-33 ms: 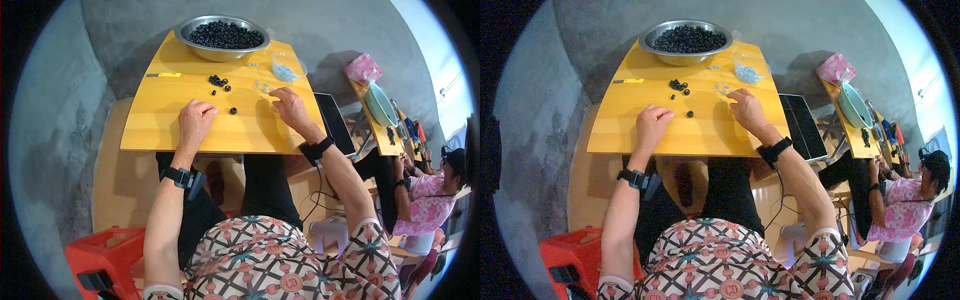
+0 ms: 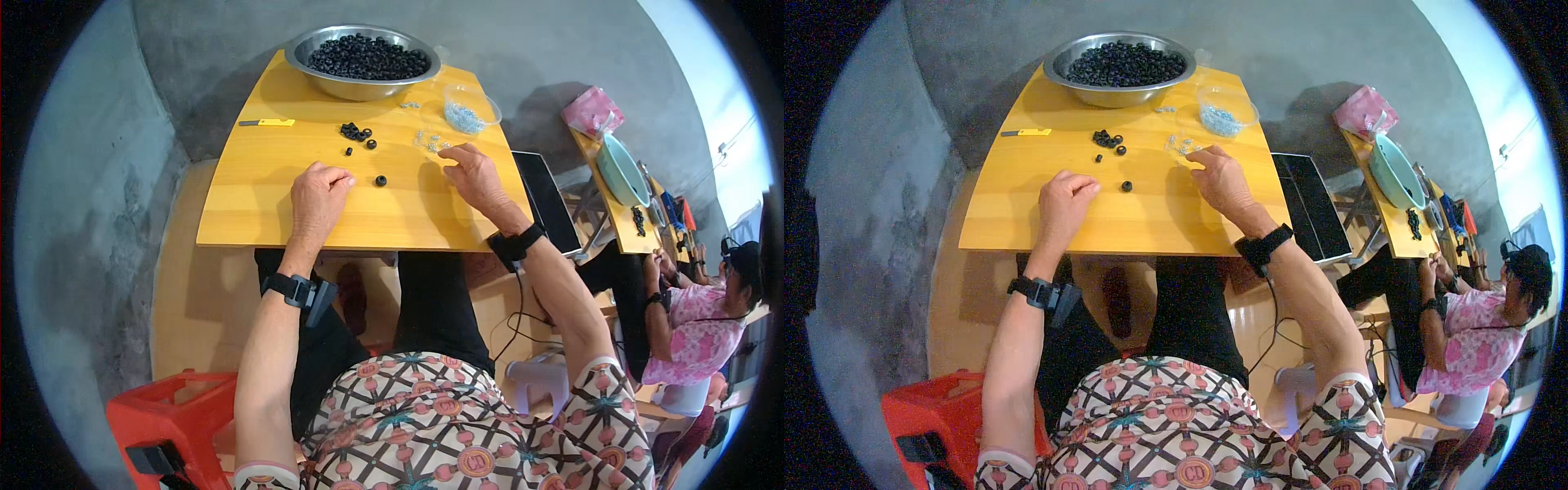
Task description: The recorder is manually inserting small white plastic components into black rubber ring plugs at a workspace.
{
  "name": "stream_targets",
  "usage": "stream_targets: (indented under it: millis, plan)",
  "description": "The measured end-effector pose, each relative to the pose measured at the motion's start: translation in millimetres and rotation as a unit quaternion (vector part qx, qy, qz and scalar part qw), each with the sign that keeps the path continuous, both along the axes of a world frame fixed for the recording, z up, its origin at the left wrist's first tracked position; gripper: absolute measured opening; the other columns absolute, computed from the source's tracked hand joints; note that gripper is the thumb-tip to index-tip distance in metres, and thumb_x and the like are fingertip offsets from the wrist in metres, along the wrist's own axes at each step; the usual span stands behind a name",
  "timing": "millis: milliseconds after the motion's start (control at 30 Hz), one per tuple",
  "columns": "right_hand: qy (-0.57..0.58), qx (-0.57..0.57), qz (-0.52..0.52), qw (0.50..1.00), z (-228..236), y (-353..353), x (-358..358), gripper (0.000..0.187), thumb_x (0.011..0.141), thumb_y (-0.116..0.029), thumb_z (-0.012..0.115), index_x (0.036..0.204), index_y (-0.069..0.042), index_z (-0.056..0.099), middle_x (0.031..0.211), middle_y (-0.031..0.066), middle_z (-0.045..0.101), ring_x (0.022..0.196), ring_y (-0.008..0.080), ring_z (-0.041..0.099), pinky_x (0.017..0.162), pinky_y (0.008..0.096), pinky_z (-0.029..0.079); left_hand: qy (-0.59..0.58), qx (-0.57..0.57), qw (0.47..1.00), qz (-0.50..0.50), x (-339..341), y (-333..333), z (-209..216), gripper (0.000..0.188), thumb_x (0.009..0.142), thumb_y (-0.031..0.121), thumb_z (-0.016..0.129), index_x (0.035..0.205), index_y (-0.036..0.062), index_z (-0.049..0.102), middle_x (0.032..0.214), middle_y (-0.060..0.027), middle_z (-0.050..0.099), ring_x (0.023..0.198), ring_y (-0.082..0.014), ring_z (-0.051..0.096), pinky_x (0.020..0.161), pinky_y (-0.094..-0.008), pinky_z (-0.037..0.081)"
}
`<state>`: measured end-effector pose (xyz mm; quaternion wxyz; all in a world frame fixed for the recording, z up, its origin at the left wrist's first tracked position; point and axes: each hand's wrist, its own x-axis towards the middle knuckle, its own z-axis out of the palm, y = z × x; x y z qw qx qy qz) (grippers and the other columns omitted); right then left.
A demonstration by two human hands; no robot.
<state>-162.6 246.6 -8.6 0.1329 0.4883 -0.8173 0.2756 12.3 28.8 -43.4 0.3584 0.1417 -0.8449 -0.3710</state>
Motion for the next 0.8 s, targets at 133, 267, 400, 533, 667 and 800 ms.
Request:
stream_targets:
  millis: [133, 267, 400, 533, 667, 800]
  plan:
    - [-0.056, 0.020, -0.047, 0.997, -5, -8, 0, 0.019, 0.078, -0.011, 0.063, 0.094, -0.001, 0.065, 0.092, 0.0188, 0.063, 0.085, 0.0351, 0.061, 0.076, 0.0400, 0.049, -0.007, 0.004, 1.000, 0.000, 1, 0, 0, 0.013, 0.074, 0.014, 0.068, 0.080, 0.0031, 0.069, 0.079, -0.0133, 0.064, 0.075, -0.0293, 0.062, 0.069, -0.0364, 0.049]
    - [-0.039, 0.066, -0.060, 0.995, -4, -24, -7, 0.017, 0.079, -0.017, 0.061, 0.085, -0.001, 0.064, 0.086, 0.0210, 0.063, 0.081, 0.0371, 0.061, 0.074, 0.0426, 0.050, -0.005, 0.018, 1.000, -0.011, 0, 0, -3, 0.012, 0.075, 0.013, 0.067, 0.081, 0.0030, 0.069, 0.079, -0.0128, 0.064, 0.074, -0.0281, 0.063, 0.069, -0.0357, 0.050]
    - [-0.032, 0.096, -0.091, 0.991, -9, -41, -11, 0.017, 0.079, -0.017, 0.060, 0.080, 0.000, 0.062, 0.085, 0.0212, 0.063, 0.081, 0.0372, 0.061, 0.072, 0.0427, 0.050, 0.027, 0.002, 1.000, -0.004, -1, 0, -5, 0.011, 0.075, 0.012, 0.066, 0.081, 0.0026, 0.069, 0.077, -0.0129, 0.064, 0.072, -0.0280, 0.063, 0.068, -0.0355, 0.050]
    - [0.044, 0.132, -0.054, 0.989, -16, -35, -13, 0.017, 0.079, -0.015, 0.059, 0.082, 0.002, 0.061, 0.081, 0.0213, 0.063, 0.076, 0.0388, 0.061, 0.068, 0.0426, 0.050, 0.042, 0.025, 0.999, -0.010, -3, 2, -3, 0.011, 0.075, 0.011, 0.066, 0.081, 0.0025, 0.069, 0.078, -0.0128, 0.064, 0.073, -0.0280, 0.063, 0.068, -0.0356, 0.050]
    - [-0.182, 0.086, -0.021, 0.979, -7, -21, 29, 0.014, 0.080, -0.010, 0.059, 0.083, 0.003, 0.060, 0.066, 0.0150, 0.062, 0.056, 0.0294, 0.060, 0.053, 0.0371, 0.049, 0.015, -0.001, 1.000, 0.025, -1, -5, -6, 0.011, 0.076, 0.010, 0.065, 0.083, 0.0018, 0.069, 0.080, -0.0127, 0.065, 0.076, -0.0265, 0.063, 0.070, -0.0338, 0.050]
    - [-0.492, -0.009, -0.038, 0.870, 1, -3, 55, 0.010, 0.087, -0.010, 0.058, 0.084, -0.001, 0.060, 0.060, 0.0030, 0.055, 0.046, 0.0073, 0.049, 0.041, 0.0221, 0.039, -0.006, -0.008, 0.999, 0.045, -2, -3, -5, 0.012, 0.076, 0.008, 0.064, 0.085, 0.0017, 0.070, 0.082, -0.0126, 0.064, 0.077, -0.0257, 0.063, 0.072, -0.0323, 0.049]
